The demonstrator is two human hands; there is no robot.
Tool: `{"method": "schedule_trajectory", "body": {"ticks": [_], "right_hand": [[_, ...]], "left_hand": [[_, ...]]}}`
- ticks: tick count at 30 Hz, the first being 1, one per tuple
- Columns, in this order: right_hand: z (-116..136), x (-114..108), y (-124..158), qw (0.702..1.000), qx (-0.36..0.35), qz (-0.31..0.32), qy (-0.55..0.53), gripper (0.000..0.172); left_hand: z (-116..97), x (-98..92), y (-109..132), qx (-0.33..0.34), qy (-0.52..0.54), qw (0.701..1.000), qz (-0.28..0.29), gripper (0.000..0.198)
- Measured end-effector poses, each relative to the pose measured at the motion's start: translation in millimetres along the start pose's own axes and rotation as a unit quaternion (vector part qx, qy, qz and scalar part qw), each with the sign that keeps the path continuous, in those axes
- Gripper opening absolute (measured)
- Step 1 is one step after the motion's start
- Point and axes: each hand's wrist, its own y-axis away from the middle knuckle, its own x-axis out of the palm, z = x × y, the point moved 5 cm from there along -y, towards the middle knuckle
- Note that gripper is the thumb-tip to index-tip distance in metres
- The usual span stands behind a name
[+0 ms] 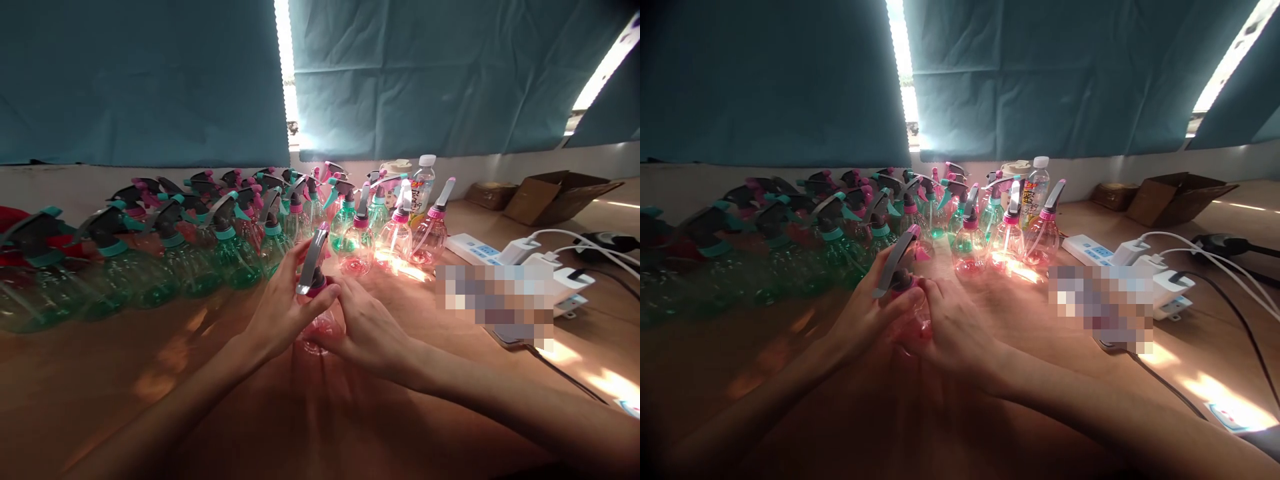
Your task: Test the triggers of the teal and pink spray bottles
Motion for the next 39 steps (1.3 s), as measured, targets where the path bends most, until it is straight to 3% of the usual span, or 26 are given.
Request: {"method": "schedule_trajectory", "body": {"ticks": [2, 6, 11, 18, 31, 35, 39], "right_hand": [[-5, -3, -7, 0.999, 0.000, -0.012, 0.036, 0.052], [-22, -4, -29, 0.994, 0.020, 0.006, 0.104, 0.045], [-42, 2, -60, 0.985, 0.057, 0.006, 0.161, 0.051], [-59, 11, -85, 0.969, 0.099, 0.019, 0.225, 0.056], [-63, 11, -96, 0.969, 0.106, 0.025, 0.220, 0.048], [-55, -10, -80, 0.980, 0.074, 0.004, 0.186, 0.052], [-61, -47, -54, 0.984, 0.071, -0.027, 0.159, 0.032]], "left_hand": [[9, -7.1, 9, 0.006, 0.010, 1.000, -0.029, 0.054], [45, -12.7, 31, -0.061, -0.064, 0.995, -0.044, 0.034], [67, 4.0, 47, -0.008, -0.193, 0.979, 0.063, 0.025], [60, 18.0, 51, 0.081, -0.256, 0.960, 0.083, 0.030], [61, 24.9, 34, 0.081, -0.234, 0.967, 0.067, 0.024], [56, 30.2, 27, 0.033, -0.178, 0.981, 0.074, 0.021], [53, 40.0, 18, 0.012, -0.153, 0.985, 0.079, 0.017]]}}
